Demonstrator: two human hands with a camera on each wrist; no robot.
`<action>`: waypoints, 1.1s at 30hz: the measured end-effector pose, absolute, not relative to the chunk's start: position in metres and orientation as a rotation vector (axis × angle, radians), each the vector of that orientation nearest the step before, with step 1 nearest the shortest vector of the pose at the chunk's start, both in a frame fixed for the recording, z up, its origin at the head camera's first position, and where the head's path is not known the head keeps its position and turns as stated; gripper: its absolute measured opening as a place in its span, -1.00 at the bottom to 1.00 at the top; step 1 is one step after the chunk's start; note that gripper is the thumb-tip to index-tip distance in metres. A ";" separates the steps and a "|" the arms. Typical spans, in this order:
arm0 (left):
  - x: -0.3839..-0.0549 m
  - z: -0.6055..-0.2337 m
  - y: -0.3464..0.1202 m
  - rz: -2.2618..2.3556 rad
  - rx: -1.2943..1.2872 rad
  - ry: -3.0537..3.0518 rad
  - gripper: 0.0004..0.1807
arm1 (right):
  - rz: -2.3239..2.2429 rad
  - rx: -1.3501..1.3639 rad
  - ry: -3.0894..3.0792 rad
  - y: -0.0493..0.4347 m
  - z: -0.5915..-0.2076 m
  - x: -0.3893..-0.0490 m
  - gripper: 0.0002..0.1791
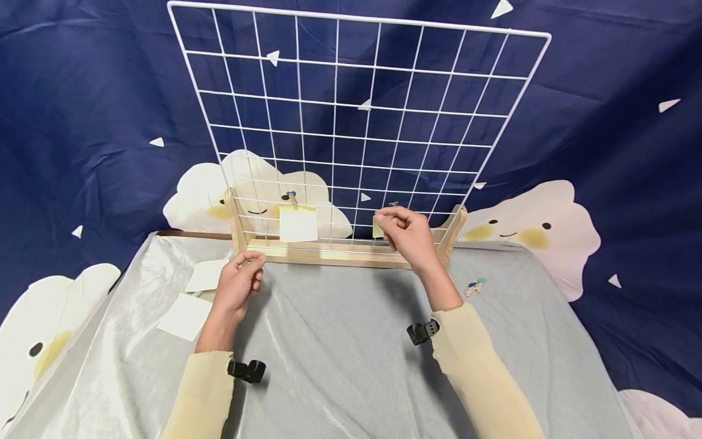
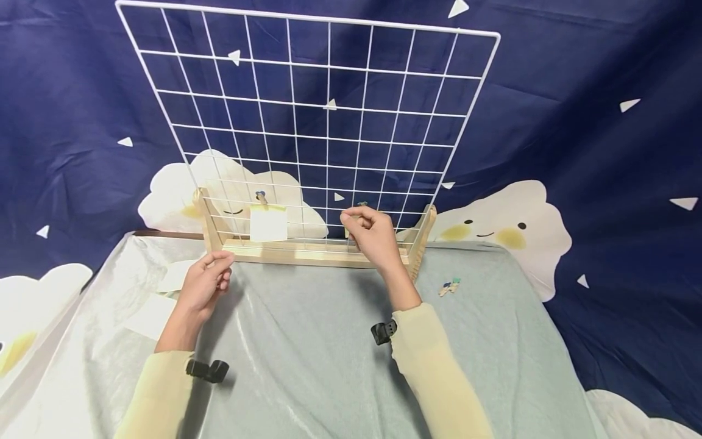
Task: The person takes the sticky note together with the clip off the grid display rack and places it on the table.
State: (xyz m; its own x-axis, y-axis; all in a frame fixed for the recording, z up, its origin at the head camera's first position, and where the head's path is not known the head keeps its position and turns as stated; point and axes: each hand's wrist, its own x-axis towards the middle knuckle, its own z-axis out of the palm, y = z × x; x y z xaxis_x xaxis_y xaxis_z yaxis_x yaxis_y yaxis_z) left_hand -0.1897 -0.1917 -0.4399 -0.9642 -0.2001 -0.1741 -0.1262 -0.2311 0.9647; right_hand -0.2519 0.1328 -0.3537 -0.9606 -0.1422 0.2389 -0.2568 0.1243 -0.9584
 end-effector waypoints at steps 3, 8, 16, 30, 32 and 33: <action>-0.193 -0.437 -0.190 -2.400 0.403 -1.914 -0.88 | 1.983 0.417 -2.285 0.130 -0.352 -0.253 -0.72; -0.198 -0.434 -0.186 -2.405 0.377 -1.923 -0.87 | 2.012 0.440 -2.269 0.123 -0.351 -0.255 -0.74; -0.204 -0.432 -0.180 -2.400 0.406 -1.946 -0.78 | 2.056 0.472 -2.251 0.106 -0.351 -0.259 -0.76; -0.214 -0.431 -0.175 -2.394 0.388 -1.938 -0.84 | 2.094 0.541 -2.218 0.084 -0.351 -0.266 -0.76; -0.216 -0.430 -0.173 -2.397 0.385 -1.939 -0.84 | 2.096 0.544 -2.214 0.082 -0.351 -0.267 -0.77; -0.216 -0.430 -0.173 -2.400 0.380 -1.939 -0.85 | 2.095 0.543 -2.216 0.081 -0.352 -0.268 -0.78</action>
State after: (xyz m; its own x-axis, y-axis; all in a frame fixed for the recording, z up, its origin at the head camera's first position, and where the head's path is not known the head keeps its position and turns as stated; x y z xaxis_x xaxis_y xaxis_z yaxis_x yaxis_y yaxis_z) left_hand -0.2163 -0.1726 -0.4300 -0.9695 -0.1781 -0.1684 -0.1271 -0.2219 0.9667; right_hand -0.2679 0.0811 -0.3517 -0.9376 -0.2211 0.2684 -0.2804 0.0239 -0.9596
